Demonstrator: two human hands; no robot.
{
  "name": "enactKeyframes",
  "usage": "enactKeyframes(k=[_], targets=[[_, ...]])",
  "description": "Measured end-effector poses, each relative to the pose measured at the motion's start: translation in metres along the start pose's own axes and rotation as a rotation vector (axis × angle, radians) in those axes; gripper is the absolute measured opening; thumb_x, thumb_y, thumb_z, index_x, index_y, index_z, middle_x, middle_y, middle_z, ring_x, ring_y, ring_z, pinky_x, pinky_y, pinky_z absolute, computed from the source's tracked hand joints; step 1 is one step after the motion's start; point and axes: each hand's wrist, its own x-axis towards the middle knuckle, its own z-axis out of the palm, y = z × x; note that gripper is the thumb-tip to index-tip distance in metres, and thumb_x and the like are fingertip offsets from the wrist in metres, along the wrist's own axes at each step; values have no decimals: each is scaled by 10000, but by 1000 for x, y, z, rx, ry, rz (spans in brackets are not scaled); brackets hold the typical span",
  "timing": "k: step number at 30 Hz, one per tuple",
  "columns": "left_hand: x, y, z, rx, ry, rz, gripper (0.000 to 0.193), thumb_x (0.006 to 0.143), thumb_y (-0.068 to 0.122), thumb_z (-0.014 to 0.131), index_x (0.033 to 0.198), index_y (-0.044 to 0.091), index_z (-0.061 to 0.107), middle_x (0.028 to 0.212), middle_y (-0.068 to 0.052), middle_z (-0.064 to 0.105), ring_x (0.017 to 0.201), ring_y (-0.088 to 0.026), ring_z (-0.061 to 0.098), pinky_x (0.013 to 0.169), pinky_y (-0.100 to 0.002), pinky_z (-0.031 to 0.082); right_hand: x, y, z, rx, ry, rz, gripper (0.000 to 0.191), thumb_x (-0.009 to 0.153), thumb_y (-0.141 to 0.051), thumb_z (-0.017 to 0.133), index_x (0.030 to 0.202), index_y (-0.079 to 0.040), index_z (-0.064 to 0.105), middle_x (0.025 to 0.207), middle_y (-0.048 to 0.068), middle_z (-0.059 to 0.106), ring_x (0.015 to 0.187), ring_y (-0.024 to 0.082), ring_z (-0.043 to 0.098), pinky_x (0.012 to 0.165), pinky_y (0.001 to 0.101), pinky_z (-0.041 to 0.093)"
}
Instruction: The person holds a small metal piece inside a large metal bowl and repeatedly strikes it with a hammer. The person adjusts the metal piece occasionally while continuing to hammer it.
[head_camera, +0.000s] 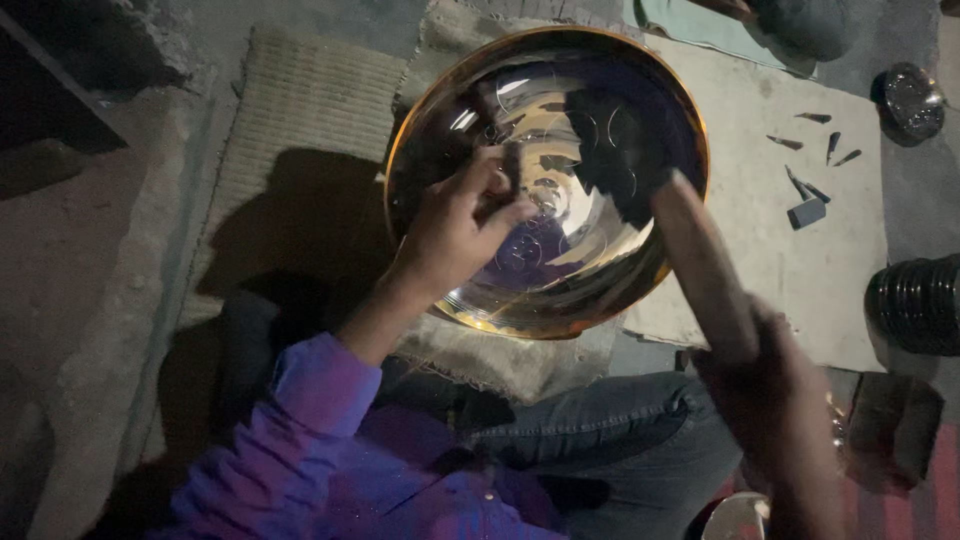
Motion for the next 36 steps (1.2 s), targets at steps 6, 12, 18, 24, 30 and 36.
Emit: enactKeyframes(k=[6,12,18,24,30,36], targets=[[24,-5,4,70,-296,128,428,1055,252,655,1431,268,449,1124,-64,763,946,-224,789,761,-345,654,-12,8,36,115,-32,99,711,806,-179,804,1436,-108,481,1076,189,734,856,294,759,694,418,598],[22,-6,4,82,-275,305,478,990,265,692,1431,261,508,1050,-84,759,973,-221,779,818,-359,671,2,1,32,-309,-31,-95,567,942,-138,758,1453,-153,512,1085,192,747,836,359,737,666,454,567],[22,1,3,97,-259,303,429,1008,235,658,1415,225,523,1065,-86,766,984,-226,780,841,-377,663,26,-20,20,532,182,-300,729,876,-100,758,1492,-51,372,1218,215,601,1019,269,702,838,395,557],[10,8,6,77,-119,273,429,991,231,692,1379,177,518,1038,-106,748,927,-214,778,743,-366,641,40,-36,-12,78,49,-333,751,881,-137,745,1553,-37,425,1263,217,689,1113,289,713,865,399,569],[15,1,9,123,-264,158,354,1005,172,656,1351,188,582,1001,-86,740,859,-192,764,717,-301,636,37,-30,-12,-124,42,-346,711,896,-168,761,1534,-44,473,1289,226,687,1097,340,713,855,430,580],[39,5,10,292,-611,125,401,1000,112,611,1364,280,601,1068,-41,771,910,-157,765,792,-316,669,21,-8,19,-342,27,-188,638,920,-186,757,1515,-142,531,1149,186,747,950,358,749,797,463,594]])
